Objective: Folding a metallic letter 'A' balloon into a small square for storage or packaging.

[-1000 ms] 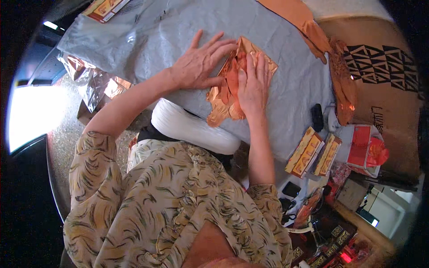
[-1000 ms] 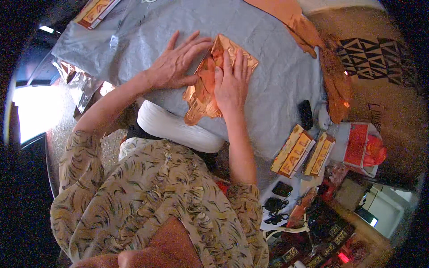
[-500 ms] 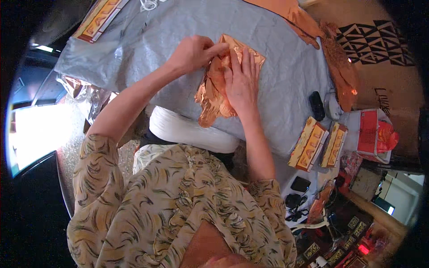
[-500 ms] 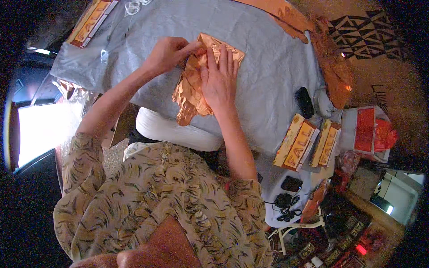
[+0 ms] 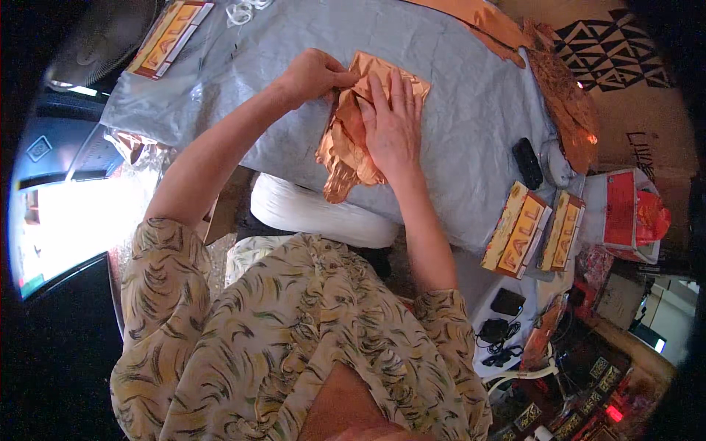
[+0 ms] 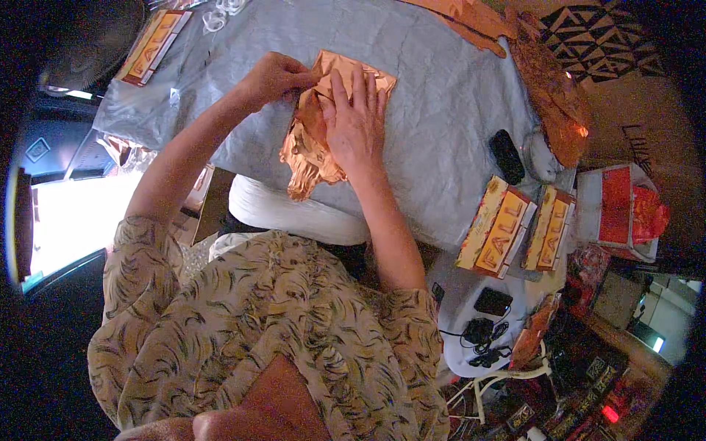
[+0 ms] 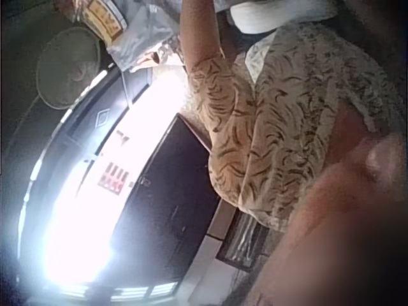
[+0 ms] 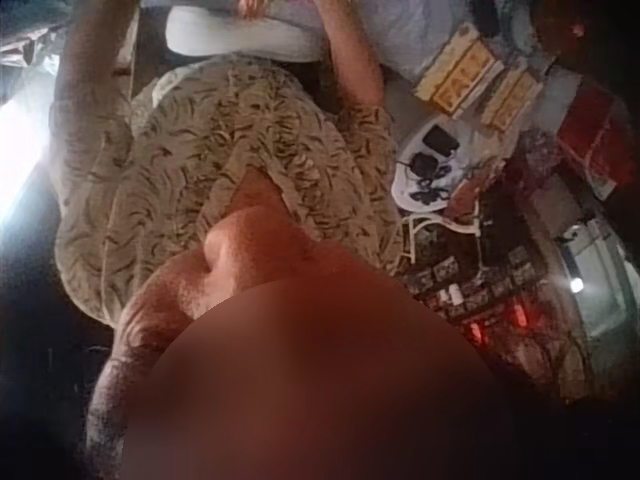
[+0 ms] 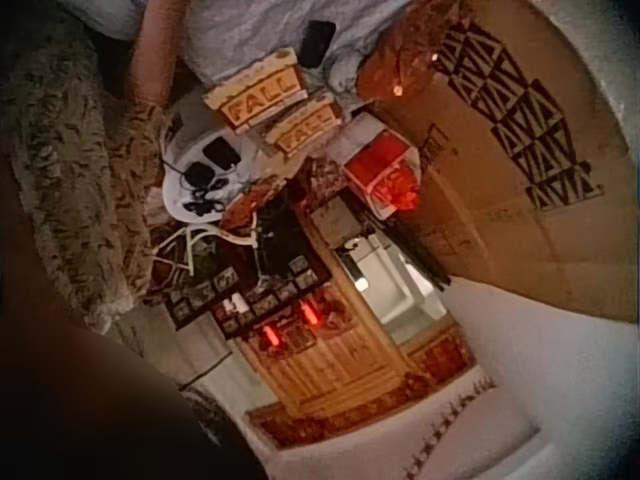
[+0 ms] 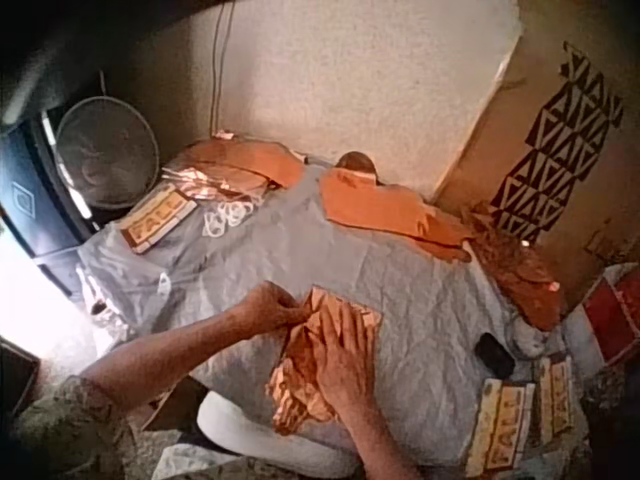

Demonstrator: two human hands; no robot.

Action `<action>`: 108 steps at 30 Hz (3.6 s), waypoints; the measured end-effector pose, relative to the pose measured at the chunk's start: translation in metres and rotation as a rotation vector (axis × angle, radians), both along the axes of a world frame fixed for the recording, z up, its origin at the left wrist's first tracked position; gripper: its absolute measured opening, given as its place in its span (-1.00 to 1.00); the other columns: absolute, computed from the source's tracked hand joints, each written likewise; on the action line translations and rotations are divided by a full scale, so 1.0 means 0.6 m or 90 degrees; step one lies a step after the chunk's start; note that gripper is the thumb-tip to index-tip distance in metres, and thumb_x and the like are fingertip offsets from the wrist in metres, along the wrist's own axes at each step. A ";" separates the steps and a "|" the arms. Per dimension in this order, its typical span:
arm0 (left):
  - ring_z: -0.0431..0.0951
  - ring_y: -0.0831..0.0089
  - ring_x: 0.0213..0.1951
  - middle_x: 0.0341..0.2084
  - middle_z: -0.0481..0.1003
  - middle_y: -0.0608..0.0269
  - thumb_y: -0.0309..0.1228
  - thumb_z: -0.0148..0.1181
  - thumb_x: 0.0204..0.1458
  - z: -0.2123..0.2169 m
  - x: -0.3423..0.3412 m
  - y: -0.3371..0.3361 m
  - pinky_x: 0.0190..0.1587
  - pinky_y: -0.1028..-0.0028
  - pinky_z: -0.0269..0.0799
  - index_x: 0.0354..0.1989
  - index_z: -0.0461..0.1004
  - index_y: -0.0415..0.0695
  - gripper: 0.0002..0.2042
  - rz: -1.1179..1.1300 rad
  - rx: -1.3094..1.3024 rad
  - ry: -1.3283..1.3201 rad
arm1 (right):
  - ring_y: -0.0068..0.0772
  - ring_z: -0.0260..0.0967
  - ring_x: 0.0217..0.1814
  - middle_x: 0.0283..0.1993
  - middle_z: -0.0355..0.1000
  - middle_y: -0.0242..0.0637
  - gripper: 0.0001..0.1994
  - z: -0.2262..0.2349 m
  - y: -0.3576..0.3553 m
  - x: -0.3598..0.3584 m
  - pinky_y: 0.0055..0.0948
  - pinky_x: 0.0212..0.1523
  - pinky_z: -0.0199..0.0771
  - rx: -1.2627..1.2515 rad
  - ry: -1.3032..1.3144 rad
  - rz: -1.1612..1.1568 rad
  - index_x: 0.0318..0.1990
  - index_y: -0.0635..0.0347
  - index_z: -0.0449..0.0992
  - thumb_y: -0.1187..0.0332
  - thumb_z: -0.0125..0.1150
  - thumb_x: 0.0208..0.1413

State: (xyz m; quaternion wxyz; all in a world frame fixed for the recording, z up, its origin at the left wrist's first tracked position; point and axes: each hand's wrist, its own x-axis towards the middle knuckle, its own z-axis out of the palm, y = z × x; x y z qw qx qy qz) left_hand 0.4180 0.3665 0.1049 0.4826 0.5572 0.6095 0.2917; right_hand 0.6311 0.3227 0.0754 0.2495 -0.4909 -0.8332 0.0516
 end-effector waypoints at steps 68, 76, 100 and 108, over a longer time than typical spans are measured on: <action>0.42 0.29 0.26 0.26 0.53 0.52 -0.17 0.24 0.24 -0.028 -0.031 -0.165 0.24 0.13 0.20 0.21 0.60 0.11 -0.63 -0.168 0.552 0.427 | 0.21 -0.13 0.65 0.62 0.05 -0.12 -0.51 0.016 -0.001 0.008 0.17 0.60 -0.28 -0.026 -0.071 0.047 0.51 -0.35 0.29 0.10 -0.08 0.47; 0.38 0.22 0.31 0.23 0.52 0.47 -0.28 0.28 0.18 -0.015 -0.036 -0.158 0.27 0.08 0.17 0.14 0.56 0.07 -0.66 -0.186 0.516 0.327 | 0.23 -0.15 0.66 0.63 0.03 -0.10 -0.50 0.017 -0.003 0.008 0.19 0.60 -0.30 -0.043 -0.086 0.038 0.52 -0.33 0.28 0.04 -0.10 0.48; 0.53 0.16 0.16 0.03 0.61 0.25 -0.34 0.32 0.15 -0.009 -0.065 -0.038 0.19 0.04 0.33 -0.03 0.60 0.00 -0.77 -0.218 0.327 0.123 | 0.29 -0.08 0.63 0.63 0.04 -0.05 -0.51 0.025 -0.006 0.006 0.22 0.57 -0.21 -0.010 -0.106 0.031 0.44 -0.36 0.41 -0.06 0.02 0.42; 0.48 0.13 0.23 0.14 0.54 0.23 -0.16 0.36 0.15 -0.036 0.006 0.087 0.22 0.00 0.35 0.11 0.55 -0.01 -0.61 -0.088 0.549 0.330 | 0.31 -0.10 0.64 0.62 0.04 -0.03 -0.51 0.029 -0.009 0.002 0.20 0.60 -0.25 -0.034 -0.096 0.042 0.45 -0.33 0.41 -0.03 0.06 0.41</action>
